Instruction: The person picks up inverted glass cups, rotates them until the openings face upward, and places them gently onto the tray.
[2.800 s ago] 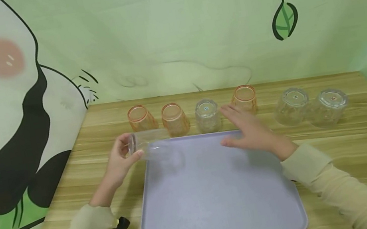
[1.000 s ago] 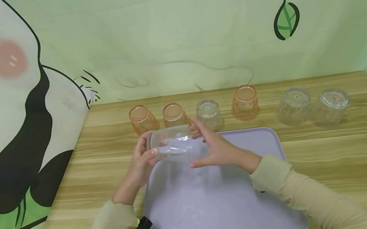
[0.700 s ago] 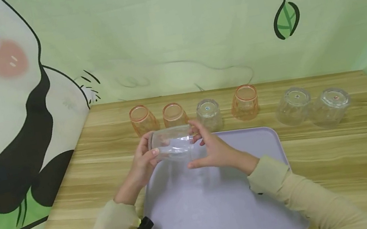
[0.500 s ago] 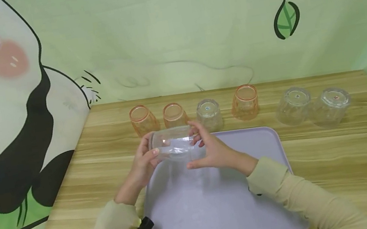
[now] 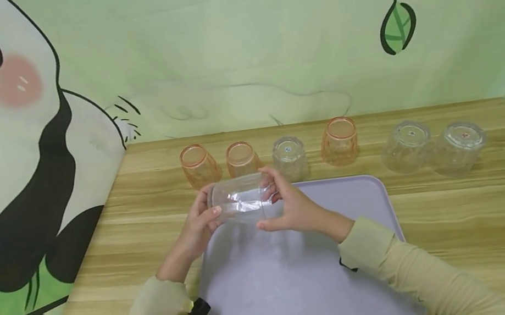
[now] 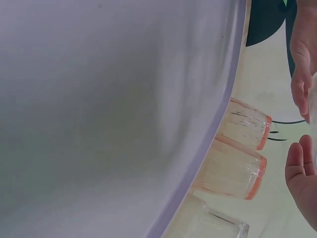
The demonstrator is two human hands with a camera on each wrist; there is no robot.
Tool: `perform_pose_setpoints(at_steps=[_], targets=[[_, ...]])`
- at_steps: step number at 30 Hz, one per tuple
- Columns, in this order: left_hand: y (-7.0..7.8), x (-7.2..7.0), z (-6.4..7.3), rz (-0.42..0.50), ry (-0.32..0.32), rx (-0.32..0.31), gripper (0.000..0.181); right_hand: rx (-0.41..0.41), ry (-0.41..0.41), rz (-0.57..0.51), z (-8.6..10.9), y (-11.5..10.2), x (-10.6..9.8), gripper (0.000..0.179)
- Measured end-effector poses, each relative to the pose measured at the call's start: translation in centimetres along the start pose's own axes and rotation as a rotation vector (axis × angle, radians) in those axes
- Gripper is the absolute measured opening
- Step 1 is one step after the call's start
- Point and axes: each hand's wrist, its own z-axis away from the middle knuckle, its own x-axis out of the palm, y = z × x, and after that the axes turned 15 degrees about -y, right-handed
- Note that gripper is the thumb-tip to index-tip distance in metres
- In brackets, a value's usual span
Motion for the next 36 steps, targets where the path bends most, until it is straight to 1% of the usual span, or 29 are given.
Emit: perform_pose_setpoints(at_steps=[3,6,9,13,16,19,24,28,32,36], targets=[[-0.1,-0.4,0.0,-0.079,-0.002,-0.013,0.057,0.008,0.003,0.019,-0.1,-0.1,-0.2,0.089],[-0.1,-0.8,0.2,-0.157,0.020,-0.028,0.059,0.017,0.000,0.052,-0.1,0.1,-0.4,0.089],[-0.1,-1.4,0.4,-0.215,0.042,-0.040,0.059,0.029,-0.003,0.111,-0.2,0.4,-0.7,0.089],[-0.1,-2.0,0.6,-0.265,0.036,-0.042,0.059,0.048,-0.010,0.182,-0.4,0.8,-1.1,0.090],[-0.2,-2.5,0.8,-0.273,0.028,-0.037,0.058,0.074,-0.018,0.214,-0.6,0.9,-1.4,0.090],[-0.4,-2.7,0.9,-0.267,0.034,-0.032,0.056,0.109,-0.021,0.246,-1.0,0.9,-1.6,0.091],[-0.5,-2.8,1.0,-0.251,0.078,-0.014,0.052,0.151,-0.039,0.353,-1.5,0.7,-2.1,0.089],[-0.3,-2.8,1.0,-0.244,0.114,-0.008,0.049,0.199,-0.074,0.413,-2.0,0.5,-2.3,0.090],[-0.2,-3.0,1.0,-0.242,0.126,-0.019,0.047,0.267,-0.120,0.465,-2.5,0.7,-2.3,0.093],[-0.2,-3.2,1.0,-0.226,0.135,-0.026,0.046,0.313,-0.162,0.508,-3.1,0.8,-2.2,0.094]])
